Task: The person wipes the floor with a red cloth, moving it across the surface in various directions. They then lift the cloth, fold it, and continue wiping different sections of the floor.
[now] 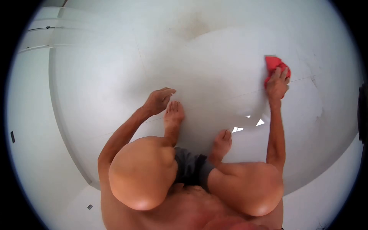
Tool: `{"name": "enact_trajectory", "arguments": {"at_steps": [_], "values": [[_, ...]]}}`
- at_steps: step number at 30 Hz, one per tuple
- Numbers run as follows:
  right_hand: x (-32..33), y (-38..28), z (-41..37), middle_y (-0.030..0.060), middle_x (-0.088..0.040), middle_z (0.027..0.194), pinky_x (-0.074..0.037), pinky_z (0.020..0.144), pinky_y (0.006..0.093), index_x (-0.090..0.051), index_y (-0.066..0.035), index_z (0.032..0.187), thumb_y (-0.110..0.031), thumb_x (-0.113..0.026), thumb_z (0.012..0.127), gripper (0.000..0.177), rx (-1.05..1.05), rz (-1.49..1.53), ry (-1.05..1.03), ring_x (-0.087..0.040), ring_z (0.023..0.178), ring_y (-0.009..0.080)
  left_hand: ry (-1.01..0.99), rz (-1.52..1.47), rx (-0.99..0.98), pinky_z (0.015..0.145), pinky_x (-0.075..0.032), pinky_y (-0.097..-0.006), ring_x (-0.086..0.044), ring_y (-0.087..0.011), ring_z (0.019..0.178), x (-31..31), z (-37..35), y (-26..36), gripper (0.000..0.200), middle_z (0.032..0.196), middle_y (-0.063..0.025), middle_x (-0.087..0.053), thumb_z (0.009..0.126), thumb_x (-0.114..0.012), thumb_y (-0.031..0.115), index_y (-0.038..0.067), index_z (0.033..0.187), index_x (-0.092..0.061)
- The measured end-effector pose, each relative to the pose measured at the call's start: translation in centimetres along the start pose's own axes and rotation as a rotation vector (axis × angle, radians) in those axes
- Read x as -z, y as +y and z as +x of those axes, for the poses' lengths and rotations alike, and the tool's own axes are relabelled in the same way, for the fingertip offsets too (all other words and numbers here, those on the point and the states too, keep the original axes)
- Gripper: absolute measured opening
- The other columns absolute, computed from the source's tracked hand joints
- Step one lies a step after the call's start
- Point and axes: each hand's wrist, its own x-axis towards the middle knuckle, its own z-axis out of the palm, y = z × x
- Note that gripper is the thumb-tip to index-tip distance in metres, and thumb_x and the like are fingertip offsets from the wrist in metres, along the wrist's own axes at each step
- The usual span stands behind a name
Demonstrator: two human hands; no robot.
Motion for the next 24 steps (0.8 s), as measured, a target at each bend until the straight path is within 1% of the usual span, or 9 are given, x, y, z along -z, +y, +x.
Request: {"name": "enact_trajectory", "arguments": {"at_steps": [2, 4, 6, 10, 14, 17, 20, 22, 24], "values": [[-1.0, 1.6, -1.1, 0.0224, -0.046, 0.159, -0.057, 0.078, 0.0648, -0.057, -0.012, 0.145, -0.022, -0.062, 0.095, 0.051, 0.056, 0.117, -0.109, -0.055, 0.127, 0.0559, -0.038, -0.008, -0.04, 0.08, -0.06, -0.0377, -0.075, -0.0298, 0.094, -3.4, 4.8, 4.9, 0.025, 0.11, -0.0176, -0.075, 0.098, -0.054, -0.004, 0.0, 0.116, -0.07], [0.4, 1.2, -3.4, 0.0212, -0.037, 0.165, -0.055, 0.084, 0.0668, -0.057, -0.012, 0.145, -0.022, -0.065, 0.094, 0.053, 0.265, 0.209, -0.131, -0.049, 0.133, 0.0566, -0.061, -0.068, -0.057, 0.08, -0.061, -0.0368, -0.076, -0.0283, 0.093, -6.5, 7.9, 8.0, 0.029, 0.108, -0.0166, -0.075, 0.097, -0.05, -0.006, 0.0, 0.116, -0.07], [2.0, 1.0, -5.6, 0.0263, -0.038, 0.163, -0.056, 0.082, 0.0644, -0.057, -0.009, 0.145, -0.022, -0.067, 0.091, 0.056, 0.542, 0.293, -0.061, -0.049, 0.13, 0.0592, -0.011, -0.141, -0.092, 0.08, -0.061, -0.0364, -0.076, -0.0274, 0.093, -8.1, 10.9, 11.4, 0.029, 0.108, -0.0173, -0.075, 0.097, -0.05, -0.006, -0.001, 0.118, -0.07], [10.2, 0.8, 0.3, 0.0314, -0.05, 0.152, -0.054, 0.073, 0.0573, -0.072, -0.005, 0.122, -0.019, -0.061, 0.094, 0.034, 0.899, 0.496, -0.024, -0.058, 0.116, 0.0574, 0.102, -0.265, -0.067, 0.078, -0.062, -0.035, -0.076, -0.0255, 0.094, -8.5, 18.3, 20.2, 0.029, 0.108, -0.0179, -0.075, 0.099, -0.05, -0.006, -0.003, 0.12, -0.069], [14.5, -1.3, 5.6, 0.0267, -0.052, 0.152, -0.052, 0.072, 0.0534, -0.075, -0.009, 0.119, -0.026, -0.061, 0.094, 0.034, 0.941, 0.577, 0.149, -0.058, 0.118, 0.0536, 0.313, -0.294, -0.05, 0.077, -0.062, -0.0341, -0.075, -0.0255, 0.097, -4.3, 17.8, 23.7, 0.032, 0.111, -0.0168, -0.075, 0.098, -0.049, -0.008, -0.003, 0.121, -0.069], [13.2, 3.9, 15.0, 0.0224, -0.052, 0.153, -0.052, 0.074, 0.0541, -0.076, -0.011, 0.119, -0.025, -0.062, 0.092, 0.033, 0.957, 0.653, 0.147, -0.055, 0.123, 0.0517, 0.426, -0.241, -0.096, 0.079, -0.062, -0.0344, -0.075, -0.0263, 0.1, -3.7, 23.3, 29.5, 0.034, 0.114, -0.0167, -0.074, 0.096, -0.049, -0.009, -0.002, 0.121, -0.071], [22.1, -7.5, 10.5, 0.0173, -0.045, 0.161, -0.053, 0.088, 0.0585, -0.066, -0.015, 0.135, -0.022, -0.066, 0.09, 0.046, 0.858, 0.498, 0.075, -0.049, 0.134, 0.0521, 0.477, -0.365, -0.174, 0.086, -0.062, -0.0379, -0.074, -0.0321, 0.104, 6.8, 8.4, 22.9, 0.037, 0.12, -0.0189, -0.073, 0.09, -0.051, -0.013, -0.001, 0.119, -0.072], [25.0, -8.6, 12.0, 0.0165, -0.038, 0.166, -0.049, 0.096, 0.0637, -0.063, -0.017, 0.139, -0.023, -0.069, 0.09, 0.05, 0.692, 0.39, 0.102, -0.046, 0.139, 0.0519, 0.493, -0.295, -0.327, 0.089, -0.062, -0.0404, -0.073, -0.0368, 0.105, 7.9, 8.7, 23.3, 0.04, 0.122, -0.0195, -0.072, 0.086, -0.052, -0.013, -0.001, 0.119, -0.071], [28.7, -11.8, 11.4, 0.0172, -0.035, 0.168, -0.045, 0.101, 0.0645, -0.056, -0.018, 0.147, -0.024, -0.071, 0.093, 0.056, 0.516, 0.303, -0.065, -0.045, 0.142, 0.0493, 0.512, -0.192, -0.439, 0.094, -0.06, -0.0439, -0.069, -0.0371, 0.116, 10.9, 5.8, 21.2, 0.043, 0.127, -0.0166, -0.07, 0.083, -0.053, -0.012, 0.002, 0.121, -0.068]]}}
